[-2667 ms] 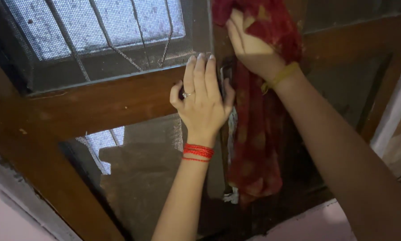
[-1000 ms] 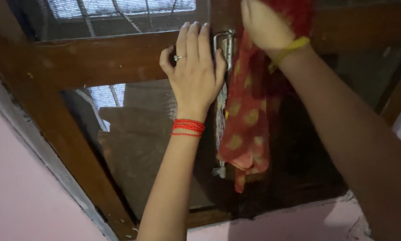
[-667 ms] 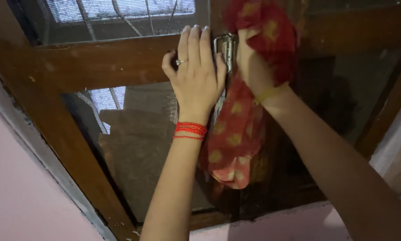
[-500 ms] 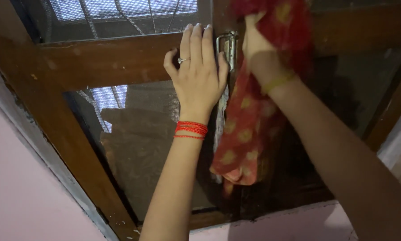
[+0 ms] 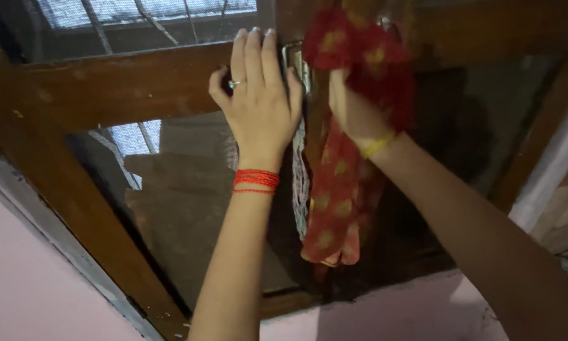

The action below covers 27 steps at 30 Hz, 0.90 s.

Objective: Cleaning and wiping a wooden window frame with a red cloth.

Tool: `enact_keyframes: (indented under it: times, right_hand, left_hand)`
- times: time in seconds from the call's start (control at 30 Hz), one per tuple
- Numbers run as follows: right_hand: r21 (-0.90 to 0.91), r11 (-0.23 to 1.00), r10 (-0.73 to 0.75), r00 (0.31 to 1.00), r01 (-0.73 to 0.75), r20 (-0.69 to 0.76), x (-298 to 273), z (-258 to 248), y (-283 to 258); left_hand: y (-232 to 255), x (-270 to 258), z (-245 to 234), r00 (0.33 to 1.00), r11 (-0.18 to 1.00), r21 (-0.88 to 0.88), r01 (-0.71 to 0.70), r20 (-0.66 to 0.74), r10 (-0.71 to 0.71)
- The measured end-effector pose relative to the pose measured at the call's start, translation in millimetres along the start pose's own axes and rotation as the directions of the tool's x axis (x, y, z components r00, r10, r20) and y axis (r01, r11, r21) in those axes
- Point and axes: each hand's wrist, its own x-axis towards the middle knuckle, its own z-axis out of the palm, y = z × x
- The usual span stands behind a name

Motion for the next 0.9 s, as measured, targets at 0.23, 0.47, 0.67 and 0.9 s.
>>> enact_keyframes:
  times: [0.23,0.47,0.67,0.9]
  right_hand:
    - [-0.338,0.94,0.048,0.999,-0.054,-0.026,-30.5,-31.4,-21.6]
    - [-0.445,0.892,0.09,0.996,-0.077,0.008,-37.2,-52.8,-78.1]
    - [-0.295,0.917,0.224,0.958,-0.269,-0.177,-62.5,-60.8,-100.6]
    - [-0.279,0.944,0.111,0.964,-0.179,-0.242,-43.7,-55.6,-43.3]
  left_hand:
    - [-0.7,0.4,-5.2,0.999,0.999,0.028,-0.023,0.033,0.022]
    - [-0.7,3.6,-13.8,0.997,0.998,0.038,-0.048,0.064,0.045]
    - [1.9,2.7,-11.3,0.998,0.999,0.036,-0.027,0.061,0.025]
    - [-3.6,1.6,-13.7,0.995,0.998,0.027,-0.058,0.087,0.055]
